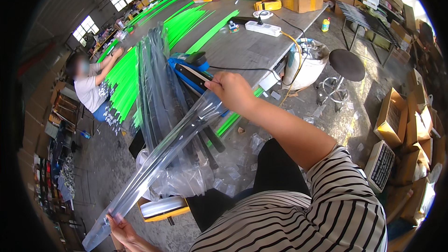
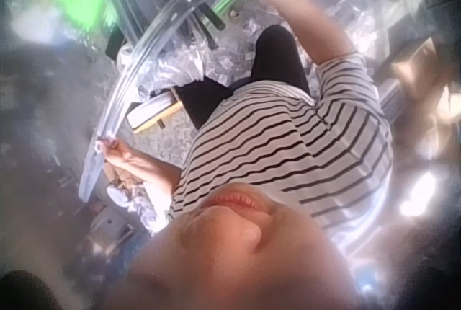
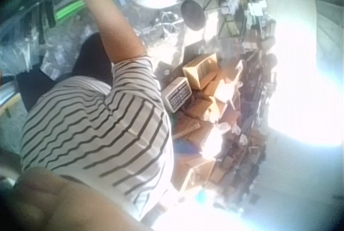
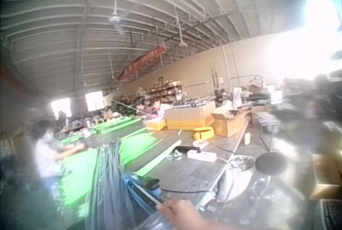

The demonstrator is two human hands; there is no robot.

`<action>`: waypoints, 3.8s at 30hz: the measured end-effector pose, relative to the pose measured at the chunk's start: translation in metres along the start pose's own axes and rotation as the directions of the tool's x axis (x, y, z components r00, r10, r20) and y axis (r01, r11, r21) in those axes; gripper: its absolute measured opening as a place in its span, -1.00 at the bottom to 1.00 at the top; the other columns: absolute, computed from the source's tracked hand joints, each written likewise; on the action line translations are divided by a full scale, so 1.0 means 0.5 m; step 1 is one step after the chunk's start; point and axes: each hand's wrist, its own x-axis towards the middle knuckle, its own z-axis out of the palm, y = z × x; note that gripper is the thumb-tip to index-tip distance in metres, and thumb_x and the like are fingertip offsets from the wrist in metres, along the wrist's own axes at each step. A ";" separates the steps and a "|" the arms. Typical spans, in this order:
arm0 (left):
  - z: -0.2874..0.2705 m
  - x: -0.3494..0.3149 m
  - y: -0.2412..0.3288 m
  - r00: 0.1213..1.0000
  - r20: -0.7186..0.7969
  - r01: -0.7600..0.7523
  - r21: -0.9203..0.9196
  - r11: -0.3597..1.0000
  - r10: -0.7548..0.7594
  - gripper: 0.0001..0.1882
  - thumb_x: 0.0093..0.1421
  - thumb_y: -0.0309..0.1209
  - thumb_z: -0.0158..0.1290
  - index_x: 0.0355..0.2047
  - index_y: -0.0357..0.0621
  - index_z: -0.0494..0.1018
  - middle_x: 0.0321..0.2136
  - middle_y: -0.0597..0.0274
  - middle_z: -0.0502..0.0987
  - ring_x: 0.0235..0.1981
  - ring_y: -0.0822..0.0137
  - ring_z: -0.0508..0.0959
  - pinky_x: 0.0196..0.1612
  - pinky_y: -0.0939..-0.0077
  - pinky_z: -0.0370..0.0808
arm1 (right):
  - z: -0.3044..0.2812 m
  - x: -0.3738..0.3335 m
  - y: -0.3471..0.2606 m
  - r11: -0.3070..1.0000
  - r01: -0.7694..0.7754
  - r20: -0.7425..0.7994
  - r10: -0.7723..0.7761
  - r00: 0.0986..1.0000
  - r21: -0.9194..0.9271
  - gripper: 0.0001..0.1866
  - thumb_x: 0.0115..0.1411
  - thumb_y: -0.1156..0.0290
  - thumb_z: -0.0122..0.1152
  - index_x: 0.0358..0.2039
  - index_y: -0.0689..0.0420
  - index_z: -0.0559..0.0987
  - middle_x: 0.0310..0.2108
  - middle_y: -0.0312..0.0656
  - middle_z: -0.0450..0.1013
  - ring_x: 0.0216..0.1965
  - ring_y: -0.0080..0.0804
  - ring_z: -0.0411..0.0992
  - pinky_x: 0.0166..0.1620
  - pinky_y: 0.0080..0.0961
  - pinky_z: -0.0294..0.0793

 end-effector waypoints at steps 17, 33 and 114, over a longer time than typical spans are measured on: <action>0.095 0.066 -0.044 1.000 -0.017 0.015 0.097 0.995 -0.014 -0.81 0.11 -0.43 -0.01 -0.33 -0.33 0.41 -0.34 0.15 0.50 -0.29 0.44 0.49 -0.12 0.58 0.45 | 0.009 0.140 0.095 0.974 -0.060 -0.056 0.049 0.997 -0.218 -0.71 0.07 0.22 0.04 -0.50 0.20 0.54 -0.60 0.04 0.41 -0.47 0.00 0.40 -0.39 -0.23 0.36; 0.129 0.099 -0.062 0.980 -0.199 0.036 0.139 0.990 -0.008 -0.83 0.16 -0.47 -0.10 -0.35 -0.35 0.40 -0.37 0.12 0.50 -0.35 0.42 0.52 -0.17 0.52 0.51 | -0.022 0.053 0.032 0.827 0.368 0.191 -0.315 0.930 -0.424 -0.76 0.09 0.17 0.02 -0.38 0.05 0.51 -0.65 -0.15 0.41 -0.56 -0.19 0.41 -0.51 -0.36 0.38; -0.040 0.080 0.073 0.994 0.077 -0.078 0.014 0.997 0.077 -0.76 0.15 -0.44 -0.07 -0.22 -0.35 0.37 -0.23 0.11 0.46 -0.21 0.35 0.47 -0.07 0.51 0.41 | -0.010 -0.068 -0.053 0.817 -0.332 0.201 0.267 0.943 0.472 -0.73 0.04 0.37 0.15 -0.34 0.34 0.48 -0.60 -0.21 0.41 -0.59 -0.52 0.41 -0.48 -0.65 0.38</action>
